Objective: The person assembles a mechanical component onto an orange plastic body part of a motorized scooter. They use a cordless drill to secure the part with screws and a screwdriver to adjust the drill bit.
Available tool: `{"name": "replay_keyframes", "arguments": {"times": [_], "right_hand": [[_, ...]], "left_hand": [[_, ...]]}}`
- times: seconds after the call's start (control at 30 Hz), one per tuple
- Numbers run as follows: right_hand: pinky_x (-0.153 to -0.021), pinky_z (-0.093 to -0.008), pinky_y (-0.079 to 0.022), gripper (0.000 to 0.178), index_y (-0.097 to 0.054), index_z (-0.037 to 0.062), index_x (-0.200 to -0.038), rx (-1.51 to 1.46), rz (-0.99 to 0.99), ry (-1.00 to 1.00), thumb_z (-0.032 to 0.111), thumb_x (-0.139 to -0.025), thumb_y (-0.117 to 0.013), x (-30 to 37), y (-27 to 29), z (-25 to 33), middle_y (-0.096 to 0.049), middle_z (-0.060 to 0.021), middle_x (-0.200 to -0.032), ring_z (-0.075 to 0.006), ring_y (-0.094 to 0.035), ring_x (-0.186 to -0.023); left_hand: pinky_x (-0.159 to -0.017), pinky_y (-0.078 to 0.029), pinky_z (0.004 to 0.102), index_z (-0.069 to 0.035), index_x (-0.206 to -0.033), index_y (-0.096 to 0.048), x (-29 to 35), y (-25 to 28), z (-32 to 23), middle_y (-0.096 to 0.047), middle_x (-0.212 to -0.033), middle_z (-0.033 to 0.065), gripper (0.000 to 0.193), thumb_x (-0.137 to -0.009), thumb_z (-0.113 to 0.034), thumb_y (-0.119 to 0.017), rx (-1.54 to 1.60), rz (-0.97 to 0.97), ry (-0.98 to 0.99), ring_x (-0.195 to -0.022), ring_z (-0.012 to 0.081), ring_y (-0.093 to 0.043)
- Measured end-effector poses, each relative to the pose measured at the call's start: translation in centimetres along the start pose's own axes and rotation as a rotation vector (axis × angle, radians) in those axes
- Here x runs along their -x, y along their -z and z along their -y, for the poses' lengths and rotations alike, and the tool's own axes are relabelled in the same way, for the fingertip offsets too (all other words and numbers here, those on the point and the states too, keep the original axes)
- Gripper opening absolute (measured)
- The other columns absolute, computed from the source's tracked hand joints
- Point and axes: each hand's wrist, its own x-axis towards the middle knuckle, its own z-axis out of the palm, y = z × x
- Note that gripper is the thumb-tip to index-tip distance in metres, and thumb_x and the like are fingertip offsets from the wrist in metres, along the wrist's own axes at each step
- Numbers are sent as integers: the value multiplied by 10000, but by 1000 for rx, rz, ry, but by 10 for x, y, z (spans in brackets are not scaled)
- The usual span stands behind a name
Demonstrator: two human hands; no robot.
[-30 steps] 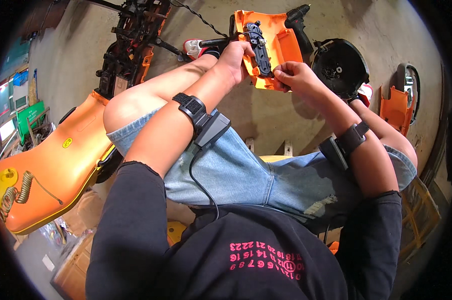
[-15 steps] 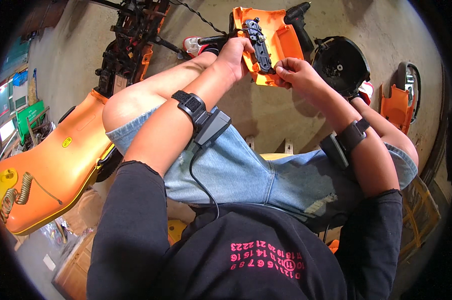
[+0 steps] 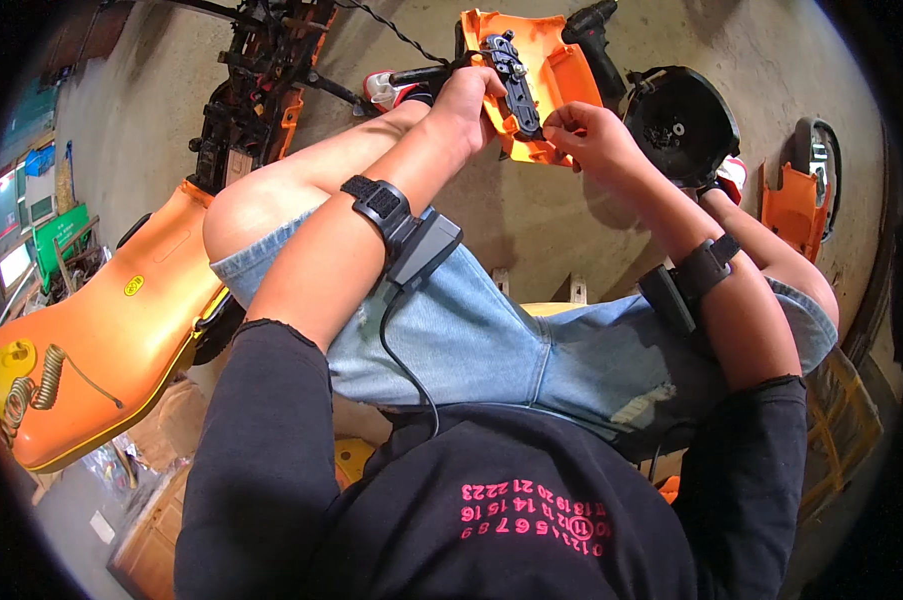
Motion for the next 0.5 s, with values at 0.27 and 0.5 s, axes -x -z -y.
{"name": "replay_keyframes", "arguments": {"times": [0.27,0.5], "right_hand": [[-675,-397,-522,221,-663,22,-931,434,-182,389,236,-877,-653,-7,6,-3,-679,-163,-817,-308,-667,-749],[-709,-449,-521,211,-614,66,-903,895,-103,432,275,-901,-585,-6,-1,11,-650,-135,-861,-334,-658,-848]], "left_hand": [[-914,-497,447,4,-977,-521,-4,-11,-7,-580,-969,120,283,-703,27,-453,9,-100,0,-952,295,-603],[-844,-523,442,10,-919,-525,-10,-1,-2,-587,-903,118,244,-685,45,-466,15,-78,11,-869,307,-616]]}}
